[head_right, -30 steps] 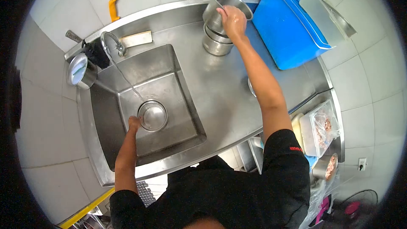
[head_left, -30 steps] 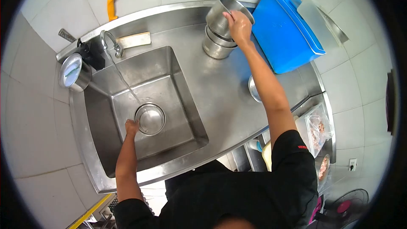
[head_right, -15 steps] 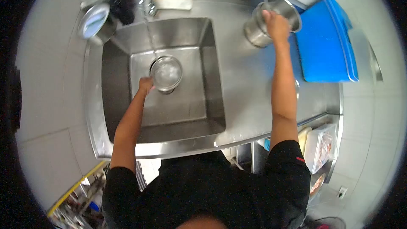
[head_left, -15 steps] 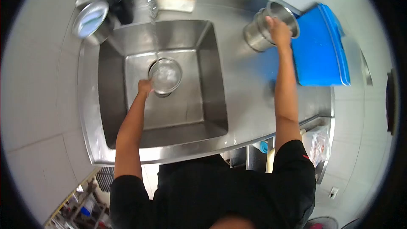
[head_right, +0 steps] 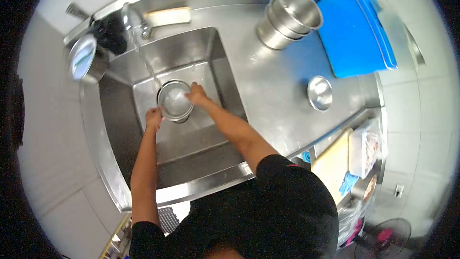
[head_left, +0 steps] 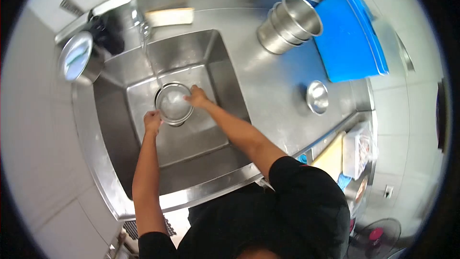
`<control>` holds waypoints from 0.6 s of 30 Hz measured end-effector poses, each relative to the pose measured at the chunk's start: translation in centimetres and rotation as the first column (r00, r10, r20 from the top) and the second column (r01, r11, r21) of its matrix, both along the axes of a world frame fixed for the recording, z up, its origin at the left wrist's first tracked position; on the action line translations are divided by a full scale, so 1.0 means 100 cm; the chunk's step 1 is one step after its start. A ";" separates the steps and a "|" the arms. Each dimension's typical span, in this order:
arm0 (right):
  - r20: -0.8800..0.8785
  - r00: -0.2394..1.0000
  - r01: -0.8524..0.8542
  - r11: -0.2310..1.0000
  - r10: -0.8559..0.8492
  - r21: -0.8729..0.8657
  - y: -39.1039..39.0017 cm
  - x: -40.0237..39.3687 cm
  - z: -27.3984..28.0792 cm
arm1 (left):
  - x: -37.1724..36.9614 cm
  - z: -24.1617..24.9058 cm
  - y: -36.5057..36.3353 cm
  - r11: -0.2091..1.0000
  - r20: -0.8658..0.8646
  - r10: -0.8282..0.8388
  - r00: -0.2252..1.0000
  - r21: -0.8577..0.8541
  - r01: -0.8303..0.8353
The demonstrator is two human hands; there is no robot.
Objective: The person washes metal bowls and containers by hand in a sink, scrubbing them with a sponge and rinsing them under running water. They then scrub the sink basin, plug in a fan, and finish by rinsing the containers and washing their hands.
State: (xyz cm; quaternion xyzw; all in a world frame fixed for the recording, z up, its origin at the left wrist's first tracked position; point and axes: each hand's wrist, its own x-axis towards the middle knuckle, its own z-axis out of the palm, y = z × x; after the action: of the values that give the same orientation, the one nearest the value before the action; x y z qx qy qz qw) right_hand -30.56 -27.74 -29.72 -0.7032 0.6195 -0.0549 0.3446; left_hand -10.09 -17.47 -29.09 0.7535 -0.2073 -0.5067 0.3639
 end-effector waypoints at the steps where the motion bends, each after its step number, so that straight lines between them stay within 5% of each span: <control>1: 0.035 0.991 0.128 0.990 -0.130 0.067 -0.001 -0.001 0.001 | -0.001 0.003 -0.001 0.999 0.020 0.004 1.000 0.039 -0.005; 4: 0.082 0.993 0.078 0.993 -0.085 0.092 -0.002 -0.009 -0.001 | 0.001 0.008 -0.002 0.988 0.109 -0.141 0.984 0.073 0.134; 6: 0.093 0.995 0.018 0.988 -0.033 0.156 -0.010 -0.016 -0.011 | 0.002 0.010 -0.002 0.993 -0.057 -0.115 0.992 0.018 0.116; 7: 0.100 0.995 -0.031 0.977 0.010 0.209 -0.011 -0.018 -0.019 | -0.003 0.013 -0.003 0.998 -0.001 -0.051 0.999 0.031 0.051; 9: 0.138 0.983 0.097 0.982 -0.120 0.161 -0.011 -0.015 -0.009 | -0.003 0.057 -0.013 0.987 0.021 -0.147 0.989 0.072 0.145; 11: 0.399 0.797 0.284 0.864 -0.454 0.415 -0.006 -0.009 0.048 | -0.007 0.103 -0.025 0.987 -0.025 -0.163 0.986 -0.022 0.162; 12: 0.409 0.796 0.272 0.867 -0.446 0.417 -0.008 -0.009 0.048 | -0.001 0.104 -0.032 0.988 -0.013 -0.154 0.988 -0.022 0.154; 15: 0.152 0.955 0.268 0.961 -0.256 -0.064 -0.009 -0.015 0.073 | -0.001 0.117 -0.058 0.916 0.360 -0.362 0.860 -0.033 0.399; 16: 0.146 0.954 0.275 0.959 -0.262 -0.070 -0.009 -0.017 0.075 | -0.001 0.120 -0.068 0.913 0.355 -0.367 0.860 -0.040 0.406; 18: 0.403 0.910 0.258 0.896 -0.099 -0.361 -0.015 -0.024 0.076 | -0.002 0.131 -0.082 0.788 0.569 -0.530 0.629 0.057 0.613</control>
State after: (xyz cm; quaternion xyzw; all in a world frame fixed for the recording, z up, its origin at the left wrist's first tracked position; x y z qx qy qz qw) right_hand -32.97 -29.26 -22.15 -0.6747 0.5802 -0.3474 0.2959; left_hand -10.32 -25.67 -16.04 0.7336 -0.5680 -0.3371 0.1598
